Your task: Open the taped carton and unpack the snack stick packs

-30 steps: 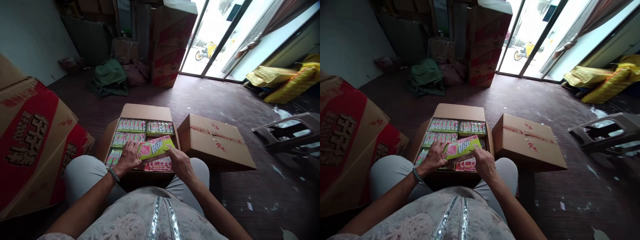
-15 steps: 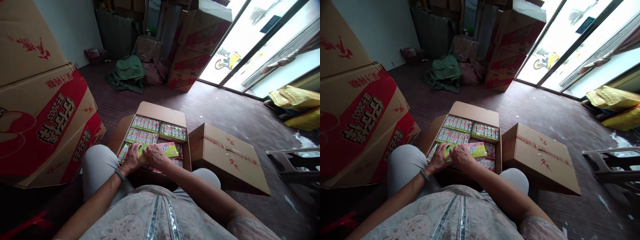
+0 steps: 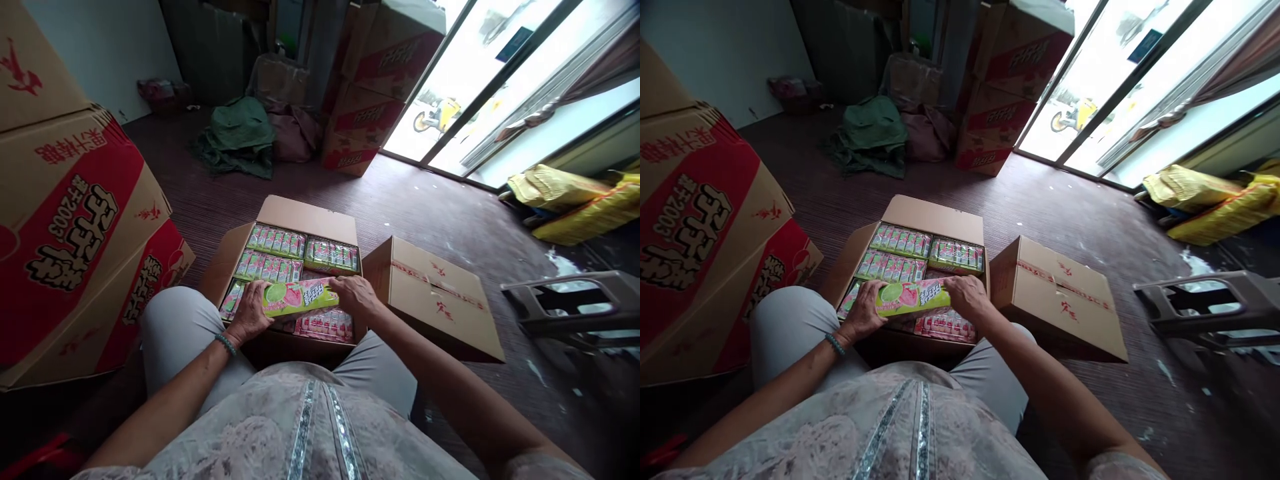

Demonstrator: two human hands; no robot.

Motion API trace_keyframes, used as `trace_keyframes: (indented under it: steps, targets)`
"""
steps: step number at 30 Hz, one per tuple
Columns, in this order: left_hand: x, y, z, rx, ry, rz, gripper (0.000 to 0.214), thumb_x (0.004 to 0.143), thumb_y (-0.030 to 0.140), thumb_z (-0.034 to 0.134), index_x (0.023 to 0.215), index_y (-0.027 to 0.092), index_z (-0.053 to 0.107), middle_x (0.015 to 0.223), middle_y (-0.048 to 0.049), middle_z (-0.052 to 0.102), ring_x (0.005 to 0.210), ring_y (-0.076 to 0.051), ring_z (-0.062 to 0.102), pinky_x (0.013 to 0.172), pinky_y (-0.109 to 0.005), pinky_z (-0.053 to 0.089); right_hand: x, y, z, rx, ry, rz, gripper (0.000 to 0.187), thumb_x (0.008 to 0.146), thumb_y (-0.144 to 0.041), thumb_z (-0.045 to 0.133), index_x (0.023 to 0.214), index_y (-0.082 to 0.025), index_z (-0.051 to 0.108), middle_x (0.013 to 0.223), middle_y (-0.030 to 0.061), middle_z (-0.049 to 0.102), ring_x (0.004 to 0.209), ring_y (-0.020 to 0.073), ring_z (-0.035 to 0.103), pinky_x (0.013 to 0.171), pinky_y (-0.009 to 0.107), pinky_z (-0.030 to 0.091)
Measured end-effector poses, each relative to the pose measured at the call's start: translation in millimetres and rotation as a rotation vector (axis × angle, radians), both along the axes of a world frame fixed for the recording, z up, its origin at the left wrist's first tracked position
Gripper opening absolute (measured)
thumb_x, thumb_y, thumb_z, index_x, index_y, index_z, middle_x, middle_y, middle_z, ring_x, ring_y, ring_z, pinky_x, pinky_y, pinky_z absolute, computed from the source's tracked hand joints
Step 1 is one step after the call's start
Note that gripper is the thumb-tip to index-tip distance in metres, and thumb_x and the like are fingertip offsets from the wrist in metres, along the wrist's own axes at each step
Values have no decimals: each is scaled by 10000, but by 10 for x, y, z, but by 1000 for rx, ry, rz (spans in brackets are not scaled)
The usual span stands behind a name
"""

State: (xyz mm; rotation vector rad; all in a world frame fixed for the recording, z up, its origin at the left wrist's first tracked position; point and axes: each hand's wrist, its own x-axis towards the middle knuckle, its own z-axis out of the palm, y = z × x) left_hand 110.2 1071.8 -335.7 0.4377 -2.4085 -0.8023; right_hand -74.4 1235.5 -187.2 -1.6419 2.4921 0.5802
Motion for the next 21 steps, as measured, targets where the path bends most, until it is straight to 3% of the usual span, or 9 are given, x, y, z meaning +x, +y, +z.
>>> trace_keyframes:
  steps: [3, 6, 10, 13, 17, 21]
  targets:
    - [-24, 10, -19, -27, 14, 3, 676, 601, 232, 739, 1191, 160, 417, 1163, -128, 502, 1100, -302, 466, 991, -455, 420, 362, -211, -111, -102, -83, 159, 246, 891, -136, 429, 1035, -189, 622, 947, 78, 690, 859, 193, 636, 701, 291, 400]
    - [-36, 34, -39, -86, 34, 29, 589, 695, 319, 697, 1184, 155, 414, 1141, -140, 512, 1084, -304, 479, 982, -462, 420, 698, -503, -307, -101, -119, 311, 214, 909, -143, 415, 988, -146, 614, 898, 112, 679, 826, 218, 630, 695, 324, 412]
    - [-27, 52, -50, -115, 27, 43, 485, 764, 309, 620, 1180, 164, 417, 1130, -138, 512, 1072, -296, 491, 977, -454, 426, 833, -663, -480, -27, -84, 320, 179, 881, -106, 448, 951, -116, 613, 864, 134, 675, 814, 243, 633, 663, 346, 423]
    - [-10, 49, -43, -105, 18, 12, 562, 725, 294, 655, 1211, 171, 401, 1160, -134, 504, 1083, -296, 481, 990, -464, 417, 764, -622, -492, 17, -61, 328, 188, 877, -92, 440, 933, -112, 617, 842, 131, 675, 793, 249, 638, 637, 349, 425]
    - [14, 57, -4, -70, 3, -18, 670, 621, 184, 689, 1225, 162, 401, 1171, -128, 502, 1101, -293, 466, 1004, -448, 415, 464, -461, -402, 50, 19, 210, 236, 887, -78, 405, 950, -111, 630, 862, 147, 683, 761, 237, 645, 636, 339, 408]
    - [41, 40, 6, -73, 2, -41, 695, 574, 138, 682, 1215, 159, 414, 1162, -126, 504, 1090, -298, 469, 999, -449, 423, -127, 66, -182, 103, 69, 33, 241, 887, -100, 437, 968, -128, 662, 878, 151, 698, 820, 242, 651, 695, 340, 381]
